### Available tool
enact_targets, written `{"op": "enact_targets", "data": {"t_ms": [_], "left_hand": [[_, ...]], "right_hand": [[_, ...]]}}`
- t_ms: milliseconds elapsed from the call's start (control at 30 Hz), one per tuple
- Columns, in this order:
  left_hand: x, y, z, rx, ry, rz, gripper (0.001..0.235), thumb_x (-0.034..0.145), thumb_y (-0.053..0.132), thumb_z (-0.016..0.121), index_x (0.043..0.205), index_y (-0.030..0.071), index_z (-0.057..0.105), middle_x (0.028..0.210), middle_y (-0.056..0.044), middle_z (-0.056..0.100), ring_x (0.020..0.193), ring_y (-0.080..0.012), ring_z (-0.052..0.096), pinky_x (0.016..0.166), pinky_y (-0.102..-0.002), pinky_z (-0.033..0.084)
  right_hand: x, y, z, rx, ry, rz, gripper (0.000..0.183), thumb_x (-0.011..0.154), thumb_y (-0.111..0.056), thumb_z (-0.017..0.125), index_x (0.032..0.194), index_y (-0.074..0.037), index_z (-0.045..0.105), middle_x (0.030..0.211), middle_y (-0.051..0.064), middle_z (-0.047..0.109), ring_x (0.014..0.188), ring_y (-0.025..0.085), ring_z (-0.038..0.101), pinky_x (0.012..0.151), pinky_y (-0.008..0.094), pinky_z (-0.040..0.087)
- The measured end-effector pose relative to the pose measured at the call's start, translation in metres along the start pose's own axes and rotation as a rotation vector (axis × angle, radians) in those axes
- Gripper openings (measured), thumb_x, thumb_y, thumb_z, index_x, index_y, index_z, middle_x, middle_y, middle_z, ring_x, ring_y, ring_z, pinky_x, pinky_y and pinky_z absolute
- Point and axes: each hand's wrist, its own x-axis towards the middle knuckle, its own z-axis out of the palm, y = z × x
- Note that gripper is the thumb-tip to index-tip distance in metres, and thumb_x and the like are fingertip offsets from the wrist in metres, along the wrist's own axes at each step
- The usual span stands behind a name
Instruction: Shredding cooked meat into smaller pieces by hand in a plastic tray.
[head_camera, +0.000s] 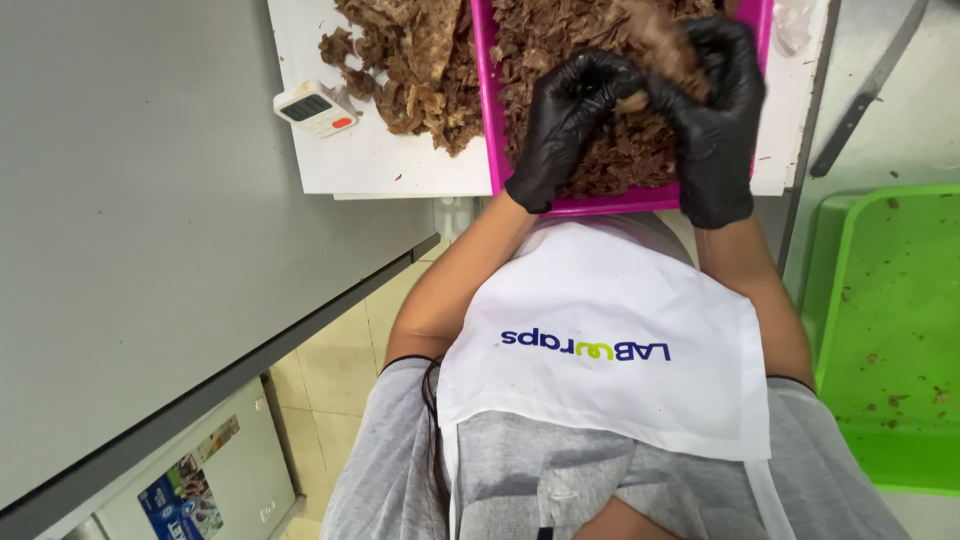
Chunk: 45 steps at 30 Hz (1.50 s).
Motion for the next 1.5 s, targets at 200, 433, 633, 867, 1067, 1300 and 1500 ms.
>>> {"op": "enact_targets", "data": {"t_ms": [200,433,633,867,1067,1300,1500], "left_hand": [[-0.014,0.017,-0.011,0.370,-0.092,0.072,0.015,0.105,0.010,0.064,0.118,0.006,0.072,0.111,-0.005,0.073,0.100,-0.0152,0.072,0.087,-0.030,0.059],[-0.005,0.017,-0.001,1.001,-0.061,0.120,0.022,0.098,0.007,0.067,0.119,0.001,0.066,0.113,-0.019,0.066,0.106,-0.0295,0.064,0.094,-0.038,0.056],[-0.005,0.026,0.016,0.607,-0.034,0.101,0.029,0.103,0.002,0.063,0.132,0.004,0.064,0.125,-0.016,0.061,0.115,-0.0303,0.063,0.101,-0.037,0.054],[0.019,0.062,0.024,1.056,-0.218,0.523,0.040,0.092,-0.001,0.072,0.130,0.011,0.065,0.127,-0.009,0.066,0.119,-0.0319,0.062,0.097,-0.039,0.055],[0.024,0.041,0.016,0.968,-0.268,0.508,0.041,0.091,-0.001,0.073,0.130,0.007,0.064,0.125,-0.011,0.066,0.115,-0.0328,0.066,0.098,-0.039,0.058],[0.031,0.067,0.014,0.464,-0.050,-0.014,0.019,0.101,0.003,0.073,0.119,0.007,0.072,0.108,-0.005,0.076,0.095,-0.0159,0.078,0.087,-0.030,0.066],[0.048,0.072,-0.051,0.669,0.165,0.348,0.022,0.098,0.004,0.077,0.119,0.009,0.073,0.115,-0.003,0.076,0.099,-0.0135,0.075,0.088,-0.031,0.064]], "right_hand": [[0.013,-0.005,-0.020,-0.286,0.116,-0.214,0.039,0.108,0.008,0.083,0.134,-0.003,0.056,0.130,0.008,0.064,0.123,0.021,0.062,0.113,0.034,0.051],[0.016,-0.039,-0.018,-0.538,-0.035,-0.155,0.036,0.099,0.001,0.081,0.124,-0.001,0.055,0.119,0.011,0.064,0.114,0.021,0.063,0.106,0.033,0.050],[0.018,-0.058,-0.012,-0.517,-0.176,-0.251,0.036,0.092,0.014,0.063,0.125,0.004,0.055,0.122,0.020,0.062,0.120,0.030,0.062,0.109,0.039,0.048],[0.006,-0.062,-0.016,-0.531,-0.129,-0.196,0.026,0.097,0.011,0.069,0.120,0.001,0.061,0.115,0.015,0.065,0.110,0.025,0.066,0.101,0.033,0.052],[-0.004,-0.048,-0.027,-0.526,-0.094,-0.148,0.017,0.106,0.011,0.072,0.117,0.002,0.063,0.113,0.011,0.069,0.106,0.017,0.068,0.098,0.030,0.055],[-0.014,-0.048,-0.036,-0.416,-0.056,-0.089,0.020,0.106,0.012,0.074,0.118,0.002,0.062,0.117,0.011,0.069,0.109,0.017,0.067,0.101,0.029,0.056],[-0.015,-0.066,-0.047,-0.411,0.037,-0.172,0.025,0.101,0.016,0.074,0.114,0.000,0.059,0.119,0.012,0.068,0.113,0.021,0.070,0.102,0.034,0.060]]}}
